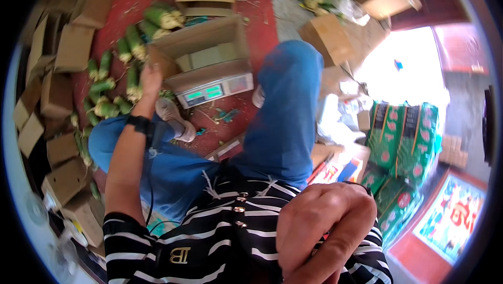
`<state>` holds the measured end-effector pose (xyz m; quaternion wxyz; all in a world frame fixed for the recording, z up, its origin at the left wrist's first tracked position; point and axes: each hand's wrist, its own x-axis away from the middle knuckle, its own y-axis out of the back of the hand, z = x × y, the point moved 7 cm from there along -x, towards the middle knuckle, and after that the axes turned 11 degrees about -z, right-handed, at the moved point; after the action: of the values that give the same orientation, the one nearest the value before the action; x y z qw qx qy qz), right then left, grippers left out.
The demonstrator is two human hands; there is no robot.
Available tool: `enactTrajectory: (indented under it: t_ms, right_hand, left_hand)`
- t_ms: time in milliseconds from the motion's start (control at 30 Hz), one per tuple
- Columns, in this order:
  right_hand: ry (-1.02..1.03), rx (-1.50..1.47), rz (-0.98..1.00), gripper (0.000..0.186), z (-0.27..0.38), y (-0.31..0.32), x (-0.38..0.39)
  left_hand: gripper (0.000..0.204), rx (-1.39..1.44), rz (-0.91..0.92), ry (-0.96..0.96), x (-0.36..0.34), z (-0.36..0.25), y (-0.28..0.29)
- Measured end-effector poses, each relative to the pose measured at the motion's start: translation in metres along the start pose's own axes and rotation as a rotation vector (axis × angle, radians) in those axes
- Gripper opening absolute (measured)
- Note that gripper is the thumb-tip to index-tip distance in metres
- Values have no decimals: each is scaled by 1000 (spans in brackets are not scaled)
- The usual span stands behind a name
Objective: The person is sitting on the floor, trimming the ends of green daikon radishes with a knife, placing them into a plastic bag, and then sealing a cardboard box with tape.
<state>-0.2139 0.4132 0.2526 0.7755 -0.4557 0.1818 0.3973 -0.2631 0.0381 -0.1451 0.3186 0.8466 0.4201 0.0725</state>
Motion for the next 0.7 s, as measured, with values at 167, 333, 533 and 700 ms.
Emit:
enactTrajectory:
  t_ms: [167, 333, 533, 700]
  right_hand:
    - [-166, 401, -70, 21, 54, 45, 26]
    - [-249, 786, -1153, 35, 168, 242, 130]
    - [-859, 1989, -903, 53, 172, 337, 312]
    - [-1266, 2189, -906, 63, 131, 350, 376]
  left_hand:
    - [33, 150, 147, 119, 1, -34, -1]
    - [39, 164, 205, 472, 18, -51, -1]
    - [49, -255, 111, -28, -14, -23, -4]
    - [46, -118, 109, 210, 0, -23, 5]
